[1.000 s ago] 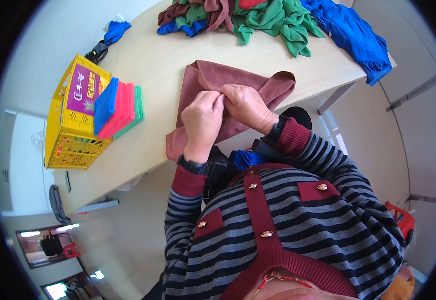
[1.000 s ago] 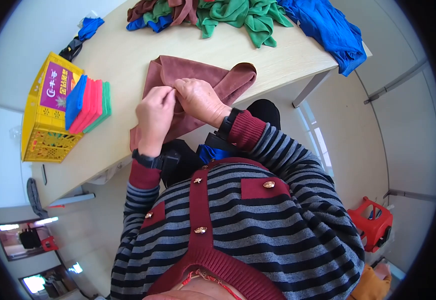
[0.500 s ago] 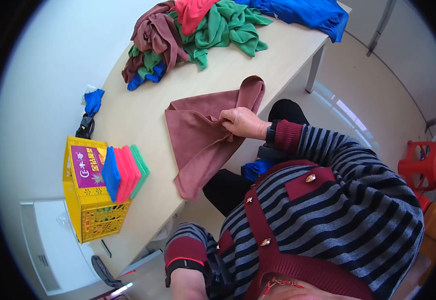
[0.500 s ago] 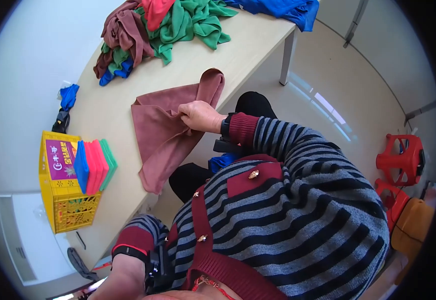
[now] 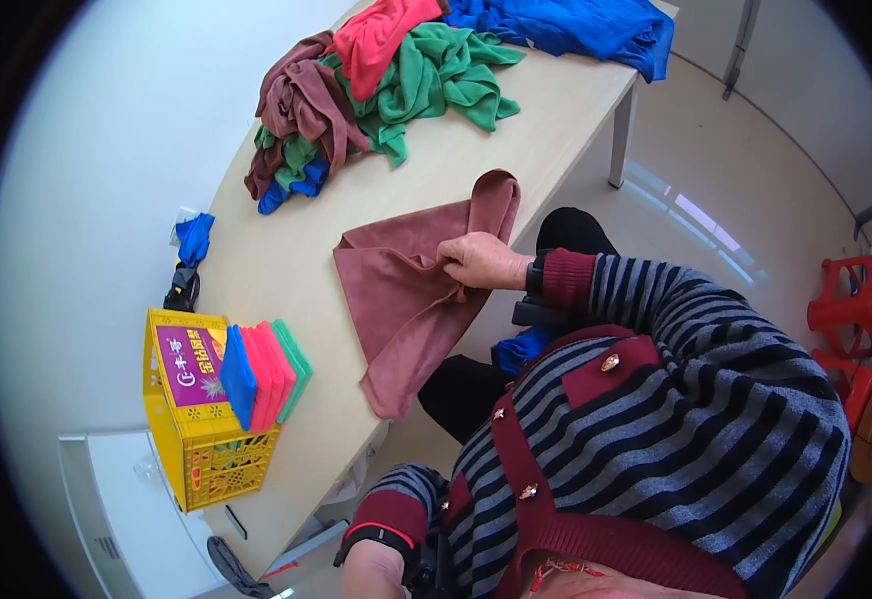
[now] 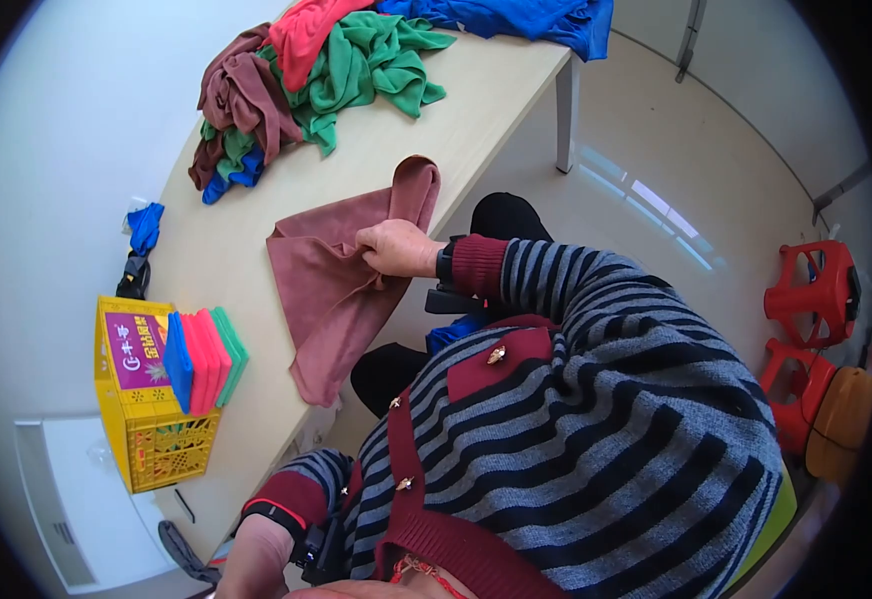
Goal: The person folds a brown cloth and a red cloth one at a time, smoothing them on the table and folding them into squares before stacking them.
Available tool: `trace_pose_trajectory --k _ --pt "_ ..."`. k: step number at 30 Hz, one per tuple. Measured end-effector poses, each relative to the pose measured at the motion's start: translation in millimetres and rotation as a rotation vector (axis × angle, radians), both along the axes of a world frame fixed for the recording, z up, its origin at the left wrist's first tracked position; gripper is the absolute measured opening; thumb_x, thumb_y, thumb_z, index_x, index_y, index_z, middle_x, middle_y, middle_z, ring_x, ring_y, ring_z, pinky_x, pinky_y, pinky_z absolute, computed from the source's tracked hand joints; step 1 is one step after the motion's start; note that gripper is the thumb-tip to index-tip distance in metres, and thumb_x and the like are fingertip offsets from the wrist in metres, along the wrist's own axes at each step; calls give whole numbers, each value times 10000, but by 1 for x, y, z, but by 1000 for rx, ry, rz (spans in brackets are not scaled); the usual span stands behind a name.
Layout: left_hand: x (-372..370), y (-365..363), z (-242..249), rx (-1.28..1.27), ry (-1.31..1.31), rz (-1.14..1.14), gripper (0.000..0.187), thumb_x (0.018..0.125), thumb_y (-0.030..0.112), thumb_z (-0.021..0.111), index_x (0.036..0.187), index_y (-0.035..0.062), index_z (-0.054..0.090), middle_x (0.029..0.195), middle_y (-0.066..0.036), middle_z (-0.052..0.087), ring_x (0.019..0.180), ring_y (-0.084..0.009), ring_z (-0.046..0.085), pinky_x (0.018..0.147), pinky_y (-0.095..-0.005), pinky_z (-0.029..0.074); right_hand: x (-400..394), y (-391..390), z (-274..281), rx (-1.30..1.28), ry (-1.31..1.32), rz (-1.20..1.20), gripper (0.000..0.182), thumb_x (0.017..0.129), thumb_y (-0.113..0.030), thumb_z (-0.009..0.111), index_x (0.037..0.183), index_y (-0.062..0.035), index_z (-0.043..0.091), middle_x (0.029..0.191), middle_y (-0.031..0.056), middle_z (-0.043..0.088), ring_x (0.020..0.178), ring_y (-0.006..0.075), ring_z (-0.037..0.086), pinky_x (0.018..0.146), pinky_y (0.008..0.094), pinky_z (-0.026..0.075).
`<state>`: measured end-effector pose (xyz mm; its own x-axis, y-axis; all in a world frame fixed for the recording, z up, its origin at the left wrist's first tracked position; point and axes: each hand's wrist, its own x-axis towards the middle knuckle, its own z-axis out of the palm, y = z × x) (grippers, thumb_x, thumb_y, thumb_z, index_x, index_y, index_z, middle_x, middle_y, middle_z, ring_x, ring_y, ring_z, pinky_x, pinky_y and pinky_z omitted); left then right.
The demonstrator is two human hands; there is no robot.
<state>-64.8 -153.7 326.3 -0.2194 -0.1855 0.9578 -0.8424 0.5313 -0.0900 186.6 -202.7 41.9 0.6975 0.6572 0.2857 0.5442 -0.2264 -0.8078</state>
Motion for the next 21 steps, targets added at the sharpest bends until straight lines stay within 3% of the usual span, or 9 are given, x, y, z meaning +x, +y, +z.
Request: trace_pose_trajectory --k 21 --pt "9 27 -4 414 152 -322 317 981 153 479 1230 55 649 1314 -108 601 1244 -295 548 1069 -492 439 4 0 -3 -12 15 13 163 839 -114 597 969 -56 677 839 177 702 804 347 694 750 429 545"
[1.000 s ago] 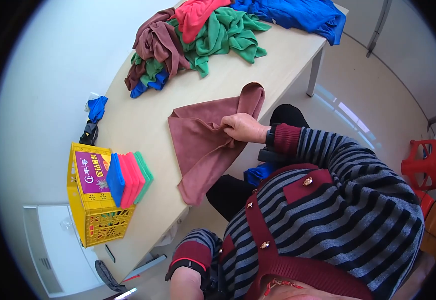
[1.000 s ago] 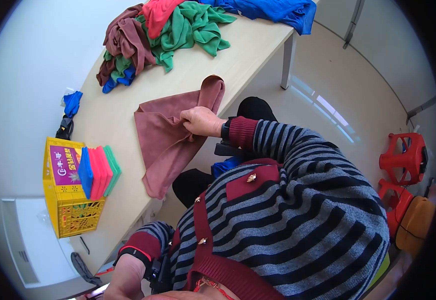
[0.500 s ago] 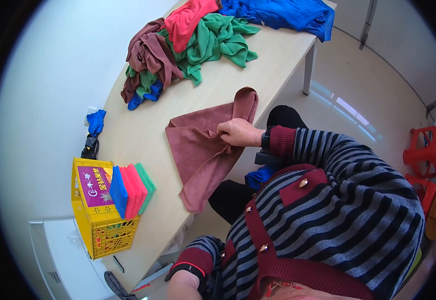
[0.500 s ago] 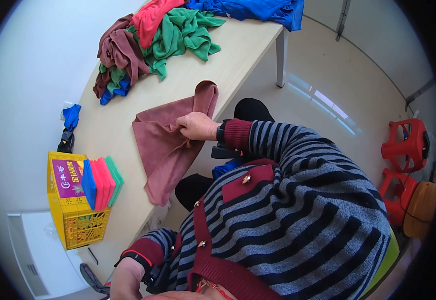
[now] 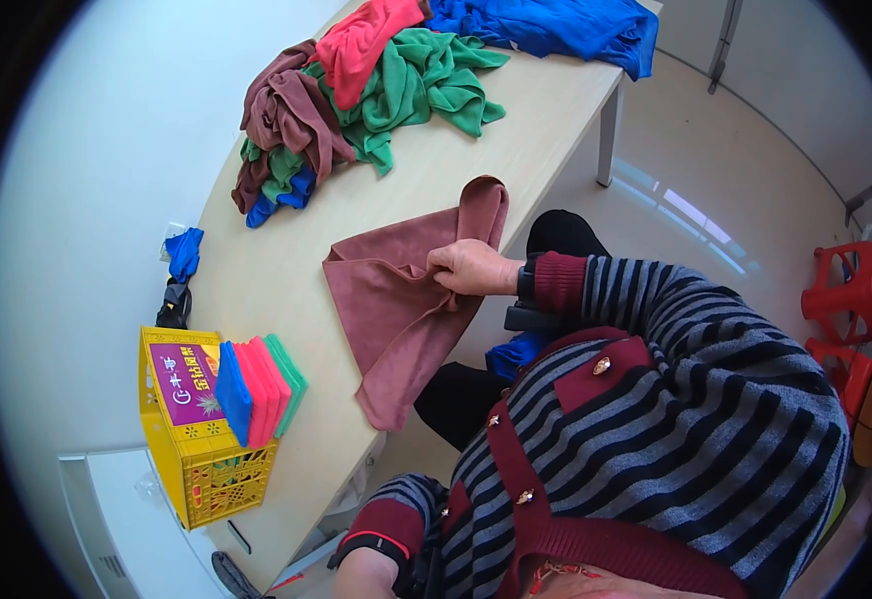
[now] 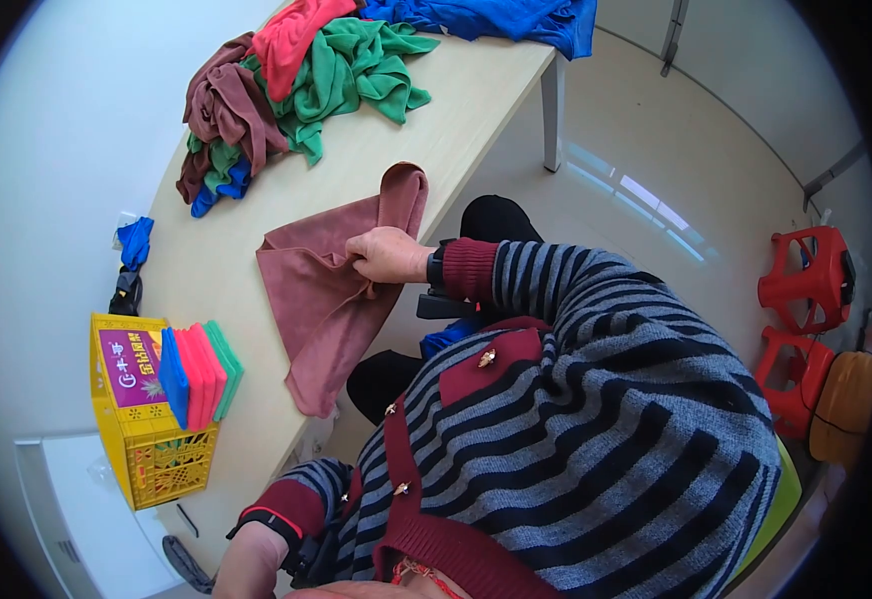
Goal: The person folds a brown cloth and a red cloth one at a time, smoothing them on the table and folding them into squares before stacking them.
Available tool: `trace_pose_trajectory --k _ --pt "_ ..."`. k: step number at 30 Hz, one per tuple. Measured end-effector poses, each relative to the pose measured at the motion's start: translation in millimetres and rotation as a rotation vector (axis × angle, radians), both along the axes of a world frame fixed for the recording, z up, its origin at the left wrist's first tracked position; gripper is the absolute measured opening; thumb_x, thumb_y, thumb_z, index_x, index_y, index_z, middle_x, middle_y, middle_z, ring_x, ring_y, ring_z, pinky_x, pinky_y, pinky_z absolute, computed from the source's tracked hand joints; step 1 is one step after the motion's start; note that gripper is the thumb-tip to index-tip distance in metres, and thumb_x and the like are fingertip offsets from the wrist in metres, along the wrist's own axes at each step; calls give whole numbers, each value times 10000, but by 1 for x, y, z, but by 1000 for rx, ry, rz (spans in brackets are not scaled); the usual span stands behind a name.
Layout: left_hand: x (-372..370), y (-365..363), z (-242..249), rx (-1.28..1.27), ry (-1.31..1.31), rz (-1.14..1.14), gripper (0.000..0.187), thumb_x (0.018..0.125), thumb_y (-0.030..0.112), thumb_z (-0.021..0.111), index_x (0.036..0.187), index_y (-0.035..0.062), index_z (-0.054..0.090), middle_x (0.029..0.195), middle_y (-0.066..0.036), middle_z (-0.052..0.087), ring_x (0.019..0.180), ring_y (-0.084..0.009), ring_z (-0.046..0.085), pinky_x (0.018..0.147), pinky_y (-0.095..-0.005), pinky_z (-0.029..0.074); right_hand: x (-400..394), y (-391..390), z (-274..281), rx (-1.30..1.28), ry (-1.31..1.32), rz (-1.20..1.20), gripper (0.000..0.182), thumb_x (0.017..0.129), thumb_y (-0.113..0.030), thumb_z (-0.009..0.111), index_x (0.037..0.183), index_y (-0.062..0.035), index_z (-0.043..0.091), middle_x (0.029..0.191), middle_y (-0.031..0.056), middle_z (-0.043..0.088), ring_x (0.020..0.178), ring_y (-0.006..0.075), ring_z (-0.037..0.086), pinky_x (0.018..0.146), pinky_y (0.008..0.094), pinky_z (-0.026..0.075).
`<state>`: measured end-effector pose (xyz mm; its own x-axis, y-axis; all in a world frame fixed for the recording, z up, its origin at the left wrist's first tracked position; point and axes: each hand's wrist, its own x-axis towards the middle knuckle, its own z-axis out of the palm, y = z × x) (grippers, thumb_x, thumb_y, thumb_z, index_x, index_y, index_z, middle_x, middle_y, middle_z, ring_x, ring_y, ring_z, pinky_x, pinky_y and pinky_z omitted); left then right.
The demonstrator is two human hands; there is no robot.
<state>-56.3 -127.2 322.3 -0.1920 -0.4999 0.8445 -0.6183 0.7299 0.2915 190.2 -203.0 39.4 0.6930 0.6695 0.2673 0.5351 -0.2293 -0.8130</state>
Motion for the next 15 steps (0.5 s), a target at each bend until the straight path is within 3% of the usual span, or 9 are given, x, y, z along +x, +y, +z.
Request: trace_pose_trajectory --k 6,11,15 --pt "3 11 -1 118 40 -85 323 987 164 465 1230 59 651 1323 -108 595 1251 -300 541 1073 -494 435 3 1 -3 35 -19 -15 155 842 -119 605 967 -64 678 830 175 699 793 346 695 733 424 546" --pt "5 15 2 198 61 -16 370 991 170 403 1248 49 640 1309 -128 599 1263 -339 533 1092 -508 414 3 2 1 8 59 16 176 829 -143 604 963 -60 685 865 178 707 833 352 694 756 436 549" --pt "9 13 -2 -30 78 -55 353 966 158 435 1216 26 646 1268 -152 621 1220 -342 569 1033 -519 470 1 1 2 23 33 11 161 841 -139 611 963 -58 677 856 176 706 800 332 704 731 413 556"
